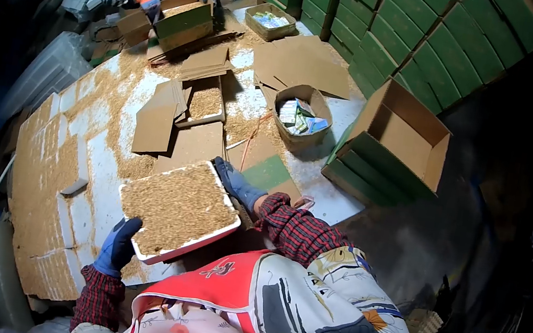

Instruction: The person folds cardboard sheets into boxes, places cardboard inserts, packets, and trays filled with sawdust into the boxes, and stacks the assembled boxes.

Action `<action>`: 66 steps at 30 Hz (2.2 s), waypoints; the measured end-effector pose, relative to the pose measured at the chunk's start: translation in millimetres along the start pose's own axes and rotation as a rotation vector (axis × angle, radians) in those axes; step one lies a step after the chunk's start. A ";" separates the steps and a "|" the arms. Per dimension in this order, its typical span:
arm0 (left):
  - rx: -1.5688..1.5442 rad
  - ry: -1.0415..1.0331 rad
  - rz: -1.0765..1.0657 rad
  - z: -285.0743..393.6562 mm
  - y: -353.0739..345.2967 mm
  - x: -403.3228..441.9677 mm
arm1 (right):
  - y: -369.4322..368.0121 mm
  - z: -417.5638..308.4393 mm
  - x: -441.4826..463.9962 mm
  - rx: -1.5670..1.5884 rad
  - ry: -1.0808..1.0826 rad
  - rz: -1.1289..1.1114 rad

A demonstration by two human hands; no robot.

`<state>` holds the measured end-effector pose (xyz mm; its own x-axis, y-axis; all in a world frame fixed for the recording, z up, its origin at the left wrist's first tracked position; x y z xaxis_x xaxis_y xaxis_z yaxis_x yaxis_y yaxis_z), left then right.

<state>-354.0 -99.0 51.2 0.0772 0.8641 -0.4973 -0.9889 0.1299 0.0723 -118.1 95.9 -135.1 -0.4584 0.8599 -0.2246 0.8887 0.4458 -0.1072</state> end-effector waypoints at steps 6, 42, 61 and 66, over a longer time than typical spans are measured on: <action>0.345 -0.151 0.326 -32.4 -31.0 44.5 | 23.4 -57.1 -30.6 0.106 -0.214 -0.072; 1.158 -0.633 0.765 73.4 63.5 179.1 | 43.3 -165.3 -162.7 -0.589 0.533 0.427; 2.117 -0.675 -0.107 -24.4 -41.0 107.0 | -112.3 -74.0 -116.3 -1.468 0.185 -0.155; 1.848 -0.476 0.021 -12.4 -42.8 100.4 | -120.1 2.4 -81.6 -0.846 -0.003 -0.306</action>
<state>-305.5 -23.8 -12.5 0.4103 0.8733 -0.2627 0.3358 0.1232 0.9338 -187.4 -28.4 -106.3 -0.6728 0.6736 -0.3059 0.4247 0.6902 0.5859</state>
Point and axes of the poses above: each hand's wrist, its own x-axis towards the middle knuckle, its own y-axis out of the back of the hand, z = x × y, the point moved 4 cm from there along x, towards the middle knuckle, and after that the axes turned 11 degrees about x, right-handed, at the moved point
